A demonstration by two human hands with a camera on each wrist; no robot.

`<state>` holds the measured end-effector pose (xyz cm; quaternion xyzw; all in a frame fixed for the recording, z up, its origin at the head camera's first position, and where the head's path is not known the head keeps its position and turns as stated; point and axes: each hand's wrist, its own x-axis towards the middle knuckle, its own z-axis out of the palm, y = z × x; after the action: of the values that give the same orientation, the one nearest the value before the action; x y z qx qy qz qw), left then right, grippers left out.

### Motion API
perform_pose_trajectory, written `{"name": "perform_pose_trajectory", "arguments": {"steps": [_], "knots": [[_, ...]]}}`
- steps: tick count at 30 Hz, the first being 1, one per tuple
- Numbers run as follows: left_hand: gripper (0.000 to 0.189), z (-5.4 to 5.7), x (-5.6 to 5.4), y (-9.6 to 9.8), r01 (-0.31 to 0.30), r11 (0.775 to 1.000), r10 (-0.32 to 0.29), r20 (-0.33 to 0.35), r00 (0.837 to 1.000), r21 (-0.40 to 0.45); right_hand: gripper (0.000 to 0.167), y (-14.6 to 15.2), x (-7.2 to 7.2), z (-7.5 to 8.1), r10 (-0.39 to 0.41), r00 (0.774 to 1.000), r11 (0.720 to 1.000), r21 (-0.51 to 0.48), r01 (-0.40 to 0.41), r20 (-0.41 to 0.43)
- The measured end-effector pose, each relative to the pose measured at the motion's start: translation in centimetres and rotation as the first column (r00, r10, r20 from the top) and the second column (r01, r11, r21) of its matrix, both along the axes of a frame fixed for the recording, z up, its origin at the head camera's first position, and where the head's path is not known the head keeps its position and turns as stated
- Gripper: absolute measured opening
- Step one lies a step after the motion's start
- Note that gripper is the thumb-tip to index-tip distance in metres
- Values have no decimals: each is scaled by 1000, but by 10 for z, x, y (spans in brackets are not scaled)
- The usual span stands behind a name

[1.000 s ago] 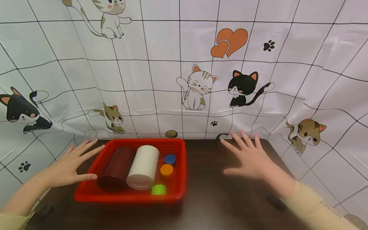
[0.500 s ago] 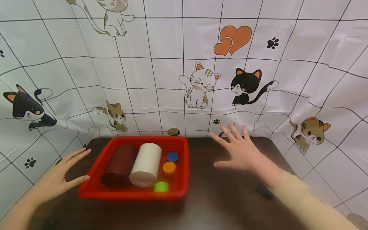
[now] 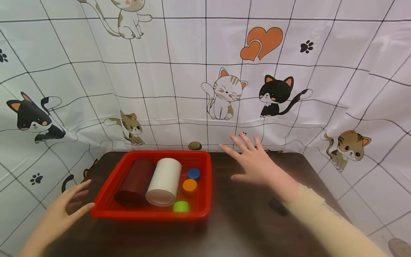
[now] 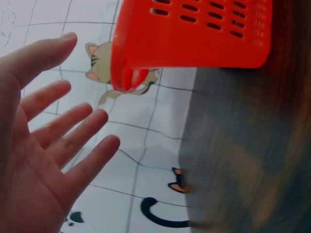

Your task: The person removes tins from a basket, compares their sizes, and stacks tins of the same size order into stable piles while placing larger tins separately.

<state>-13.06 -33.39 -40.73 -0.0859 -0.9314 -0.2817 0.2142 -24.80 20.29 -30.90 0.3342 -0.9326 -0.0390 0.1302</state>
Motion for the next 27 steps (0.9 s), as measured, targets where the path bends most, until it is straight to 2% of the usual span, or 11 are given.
{"name": "perform_pose_trajectory", "arguments": {"steps": [3, 5, 7, 8, 11, 13, 15, 19, 24, 27], "knots": [[78, -8, 1, -3, -14, 998, 8, 104, 995, 64, 100, -14, -5, 3, 37, 999, 999, 6, -37, 11], [82, -12, 2, -5, -21, 992, -4, 201, 980, 121, 99, -25, -8, 6, 58, 998, 998, 18, -58, 9], [83, -17, 2, -8, -47, 986, -6, 317, 949, 160, 99, -35, -11, 8, 77, 997, 997, 30, -77, 11], [82, -18, 2, -9, -58, 980, -18, 377, 926, 190, 99, -40, -13, 10, 86, 996, 996, 35, -87, 11], [78, -24, 0, -12, -84, 946, -83, 485, 871, 313, 98, -52, -17, 13, 119, 993, 992, 45, -119, 12], [73, -27, -2, -12, -82, 913, -140, 496, 857, 400, 98, -59, -19, 15, 140, 990, 989, 51, -140, 6], [71, -29, -4, -11, -75, 876, -186, 477, 859, 476, 97, -64, -21, 16, 161, 987, 986, 51, -161, 5], [68, -30, -5, -10, -80, 841, -209, 457, 864, 534, 92, -75, -23, 19, 187, 982, 981, 51, -188, 21], [71, -30, -5, -9, -110, 779, -249, 466, 849, 617, 89, -91, -26, 22, 224, 974, 972, 62, -226, 46], [72, -29, -6, -7, -124, 762, -258, 473, 842, 636, 90, -101, -30, 21, 256, 964, 963, 69, -260, 67]]}}
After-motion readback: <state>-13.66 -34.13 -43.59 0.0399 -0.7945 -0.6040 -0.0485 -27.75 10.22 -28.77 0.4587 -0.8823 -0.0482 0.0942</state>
